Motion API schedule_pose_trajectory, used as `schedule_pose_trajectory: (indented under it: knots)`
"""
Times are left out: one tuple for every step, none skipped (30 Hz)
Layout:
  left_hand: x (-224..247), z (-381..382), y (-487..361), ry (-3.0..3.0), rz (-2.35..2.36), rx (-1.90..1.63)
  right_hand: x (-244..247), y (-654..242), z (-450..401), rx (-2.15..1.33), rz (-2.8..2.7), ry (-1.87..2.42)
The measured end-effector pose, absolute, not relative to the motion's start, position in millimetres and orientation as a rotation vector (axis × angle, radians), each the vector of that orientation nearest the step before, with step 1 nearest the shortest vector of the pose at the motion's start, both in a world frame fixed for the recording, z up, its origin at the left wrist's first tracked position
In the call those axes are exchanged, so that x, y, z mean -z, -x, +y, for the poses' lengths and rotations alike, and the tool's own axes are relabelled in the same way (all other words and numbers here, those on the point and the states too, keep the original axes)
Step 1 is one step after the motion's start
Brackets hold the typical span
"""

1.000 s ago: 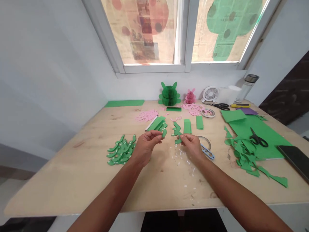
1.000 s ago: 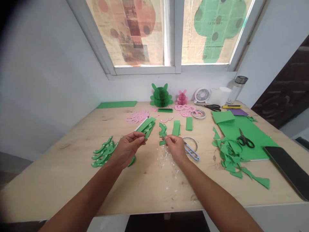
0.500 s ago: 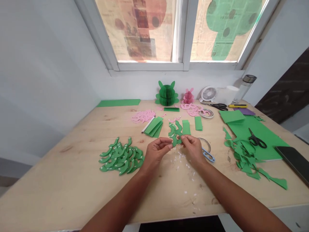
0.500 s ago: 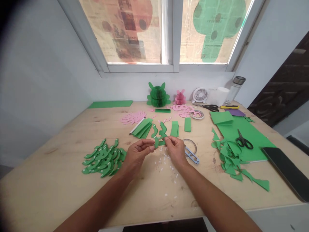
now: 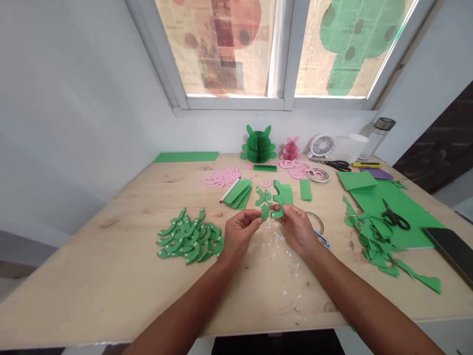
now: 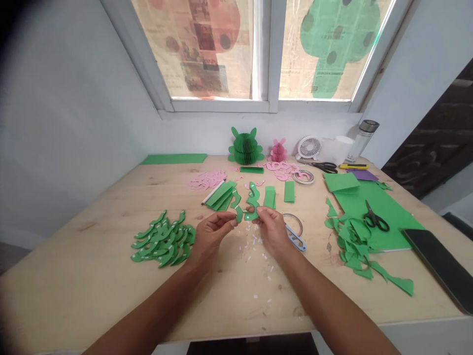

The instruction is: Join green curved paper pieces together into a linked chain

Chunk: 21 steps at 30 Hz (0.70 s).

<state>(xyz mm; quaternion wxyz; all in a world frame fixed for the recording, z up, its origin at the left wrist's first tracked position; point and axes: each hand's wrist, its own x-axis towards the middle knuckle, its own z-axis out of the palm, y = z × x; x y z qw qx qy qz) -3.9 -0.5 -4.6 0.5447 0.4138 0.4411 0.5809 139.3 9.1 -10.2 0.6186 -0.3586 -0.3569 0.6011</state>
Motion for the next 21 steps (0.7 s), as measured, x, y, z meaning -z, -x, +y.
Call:
schedule_pose_trajectory:
  knots:
    - [6, 0, 4, -0.988, 1.056, -1.395, 9, -140, 9, -1.432, -0.822, 0.773]
    - [7, 1, 4, -1.003, 1.063, -1.403, 9, -140, 8, -1.462, -0.839, 0.743]
    - [8, 2, 4, -1.027, 1.067, -1.402, 10, -140, 8, -1.479, -0.864, 0.735]
    - [9, 3, 4, -1.056, 1.071, -1.393, 11, -139, 7, -1.479, -0.890, 0.744]
    - [10, 3, 4, -1.085, 1.074, -1.384, 14, -139, 7, -1.466, -0.913, 0.766]
    - [11, 3, 4, -1.112, 1.078, -1.373, 16, -139, 7, -1.450, -0.935, 0.810]
    - [12, 2, 3, -1.134, 1.082, -1.363, 19, -139, 8, -1.420, -0.947, 0.860]
    - [12, 2, 3, -1.147, 1.083, -1.353, 22, -139, 8, -1.394, -0.961, 0.905]
    - [11, 1, 3, -1.150, 1.079, -1.342, 23, -139, 9, -1.363, -0.976, 0.940]
    - [11, 1, 3, -1.144, 1.075, -1.330, 24, -140, 9, -1.331, -0.985, 0.963]
    - [9, 0, 3, -1.127, 1.074, -1.323, 24, -140, 10, -1.312, -0.992, 0.976]
    - [8, 0, 3, -1.102, 1.077, -1.322, 23, -140, 10, -1.296, -0.995, 0.982]
    - [6, 1, 3, -1.071, 1.079, -1.323, 22, -141, 10, -1.286, -0.995, 0.982]
    - [4, 1, 4, -1.033, 1.081, -1.328, 21, -141, 10, -1.283, -0.992, 0.980]
    - [1, 2, 5, -0.994, 1.074, -1.325, 19, -141, 9, -1.283, -0.987, 0.976]
    - [-1, 4, 7, -0.951, 1.059, -1.314, 19, -141, 9, -1.289, -0.983, 0.973]
    - [-3, 5, 8, -0.905, 1.044, -1.299, 19, -141, 9, -1.296, -0.982, 0.971]
    - [-4, 6, 8, -0.865, 1.032, -1.283, 20, -142, 9, -1.302, -0.983, 0.969]
    - [-6, 7, 9, -0.834, 1.025, -1.268, 21, -142, 10, -1.306, -0.987, 0.969]
    - [-7, 7, 9, -0.814, 1.023, -1.257, 23, -142, 10, -1.307, -0.994, 0.970]
    - [-8, 7, 8, -0.804, 1.026, -1.250, 25, -142, 11, -1.303, -1.001, 0.972]
